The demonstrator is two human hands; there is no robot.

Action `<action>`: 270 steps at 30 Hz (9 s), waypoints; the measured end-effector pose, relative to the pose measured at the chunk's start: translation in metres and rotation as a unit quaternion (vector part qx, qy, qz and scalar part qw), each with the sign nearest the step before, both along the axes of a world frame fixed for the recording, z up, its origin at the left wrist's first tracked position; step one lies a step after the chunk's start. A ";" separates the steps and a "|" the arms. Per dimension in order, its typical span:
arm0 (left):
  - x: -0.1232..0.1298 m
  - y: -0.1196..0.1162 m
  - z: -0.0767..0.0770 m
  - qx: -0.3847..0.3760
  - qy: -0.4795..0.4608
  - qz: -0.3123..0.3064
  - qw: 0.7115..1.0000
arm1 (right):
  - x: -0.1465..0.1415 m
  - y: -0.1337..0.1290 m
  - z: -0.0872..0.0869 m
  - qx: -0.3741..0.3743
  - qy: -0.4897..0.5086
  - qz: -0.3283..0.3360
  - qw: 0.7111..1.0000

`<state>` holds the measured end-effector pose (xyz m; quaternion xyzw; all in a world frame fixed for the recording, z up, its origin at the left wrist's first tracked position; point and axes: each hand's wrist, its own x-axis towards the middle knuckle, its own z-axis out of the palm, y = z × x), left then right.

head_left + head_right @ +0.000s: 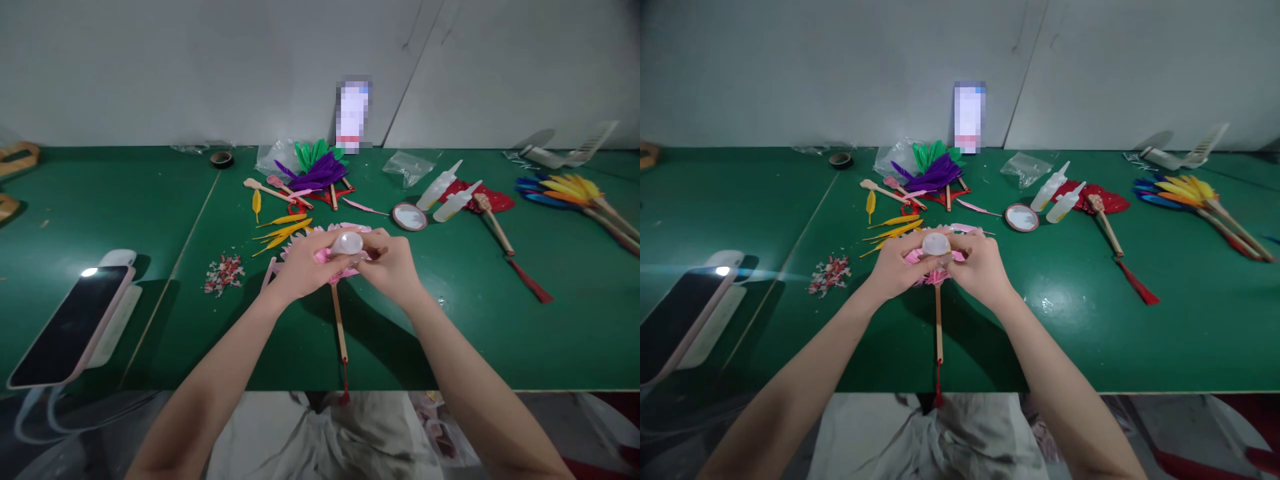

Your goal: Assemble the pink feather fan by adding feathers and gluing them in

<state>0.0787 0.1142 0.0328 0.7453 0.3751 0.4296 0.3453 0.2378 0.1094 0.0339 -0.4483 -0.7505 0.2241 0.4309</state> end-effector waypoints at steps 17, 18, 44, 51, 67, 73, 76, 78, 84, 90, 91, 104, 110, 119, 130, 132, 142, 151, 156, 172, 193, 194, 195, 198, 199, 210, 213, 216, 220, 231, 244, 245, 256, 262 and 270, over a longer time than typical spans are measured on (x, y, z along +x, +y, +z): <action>0.006 -0.003 0.009 -0.032 -0.040 0.006 0.999 | -0.001 -0.002 0.008 0.007 -0.004 -0.024 1.000; 0.006 -0.003 0.010 -0.033 -0.041 0.006 0.999 | -0.001 -0.002 0.008 0.008 -0.004 -0.025 1.000; 0.006 -0.007 0.010 -0.067 -0.056 -0.041 0.995 | -0.002 -0.009 0.006 0.012 0.025 -0.051 0.998; 0.001 -0.005 0.010 -0.073 -0.080 -0.038 0.993 | -0.004 -0.008 0.008 0.005 0.036 -0.085 0.996; -0.003 0.001 -0.004 -0.102 -0.102 0.114 0.983 | -0.009 -0.008 -0.001 -0.016 0.116 -0.096 0.988; -0.004 0.001 -0.006 -0.129 -0.111 0.139 0.976 | -0.011 -0.008 -0.004 -0.035 0.137 -0.076 0.987; -0.003 0.000 -0.004 -0.134 -0.107 0.151 0.974 | -0.010 -0.008 -0.005 -0.037 0.140 -0.069 0.987; -0.003 0.000 -0.003 -0.137 -0.105 0.157 0.972 | -0.010 -0.008 -0.005 -0.041 0.142 -0.062 0.987; -0.004 0.002 -0.005 -0.138 -0.113 0.158 0.971 | -0.009 -0.007 -0.005 -0.057 0.124 -0.039 0.990; -0.004 0.003 -0.008 -0.131 -0.121 0.155 0.972 | -0.007 -0.007 -0.005 -0.070 0.072 -0.020 0.995; -0.004 0.003 -0.008 -0.133 -0.119 0.156 0.972 | -0.006 -0.007 -0.005 -0.068 0.076 -0.022 0.995; -0.006 0.003 -0.013 -0.126 -0.095 0.149 0.976 | 0.004 -0.005 -0.002 -0.033 0.034 -0.051 0.998; -0.004 -0.001 -0.008 -0.119 -0.086 0.154 0.977 | 0.002 -0.005 -0.005 -0.032 0.006 -0.043 0.999; -0.003 -0.002 -0.006 -0.073 -0.056 0.177 0.980 | 0.001 -0.005 -0.006 -0.047 0.006 -0.032 0.998; -0.005 -0.004 -0.004 -0.055 -0.053 0.183 0.980 | 0.000 -0.006 -0.005 -0.055 0.002 -0.032 0.998; -0.005 -0.004 -0.004 -0.050 -0.051 0.184 0.980 | 0.000 -0.006 -0.005 -0.054 0.000 -0.033 0.998; -0.006 -0.005 -0.004 -0.034 -0.041 0.193 0.980 | -0.002 -0.008 -0.004 -0.057 0.012 -0.013 0.998; -0.005 -0.005 -0.001 -0.033 -0.039 0.196 0.979 | -0.005 -0.009 -0.003 -0.065 0.018 0.000 0.998; -0.005 -0.005 -0.002 -0.037 -0.037 0.200 0.978 | -0.006 -0.010 -0.002 -0.076 0.020 0.009 0.997; -0.006 -0.005 -0.004 -0.042 -0.048 0.195 0.979 | -0.005 -0.010 -0.003 -0.105 0.108 0.020 0.988; -0.006 -0.004 -0.005 -0.038 -0.056 0.188 0.980 | 0.003 -0.008 0.002 -0.100 -0.005 0.088 0.991; -0.006 -0.004 -0.005 -0.039 -0.055 0.190 0.980 | 0.003 -0.009 0.002 -0.100 -0.007 0.089 0.991; -0.005 -0.004 -0.005 -0.039 -0.054 0.190 0.979 | 0.003 -0.008 0.002 -0.100 -0.010 0.089 0.991; -0.005 -0.004 -0.005 -0.039 -0.052 0.189 0.980 | 0.004 -0.008 0.003 -0.099 -0.017 0.089 0.991; -0.005 -0.004 -0.005 -0.038 -0.052 0.189 0.980 | 0.004 -0.008 0.003 -0.098 -0.018 0.089 0.991; -0.005 -0.005 -0.005 -0.031 -0.046 0.186 0.981 | 0.005 -0.008 0.002 -0.074 0.000 0.066 0.995; -0.005 -0.005 -0.005 -0.028 -0.048 0.187 0.981 | 0.005 -0.008 0.001 -0.050 0.033 0.034 0.998; -0.004 -0.005 -0.004 -0.037 -0.056 0.181 0.981 | 0.004 -0.008 0.003 -0.047 0.066 0.009 0.997; -0.004 -0.005 -0.004 -0.048 -0.059 0.180 0.981 | 0.003 -0.008 0.005 -0.057 0.071 0.005 0.996; -0.005 -0.004 -0.004 -0.031 -0.050 0.188 0.980 | 0.005 -0.005 -0.002 -0.050 0.113 -0.010 0.992; -0.008 -0.004 -0.005 -0.024 -0.033 0.194 0.980 | 0.008 -0.005 0.000 -0.080 0.009 0.056 0.995; -0.008 -0.004 -0.005 -0.026 -0.034 0.194 0.980 | 0.008 -0.005 0.000 -0.084 0.004 0.058 0.995; -0.007 -0.005 -0.002 -0.023 -0.033 0.189 0.981 | 0.006 -0.005 -0.001 -0.071 0.006 0.035 0.997; -0.007 -0.005 -0.003 -0.040 -0.040 0.191 0.980 | 0.005 -0.004 -0.001 -0.066 0.029 -0.001 0.997; -0.007 -0.004 -0.004 -0.042 -0.037 0.199 0.978 | 0.006 -0.003 -0.006 -0.064 0.060 -0.014 0.996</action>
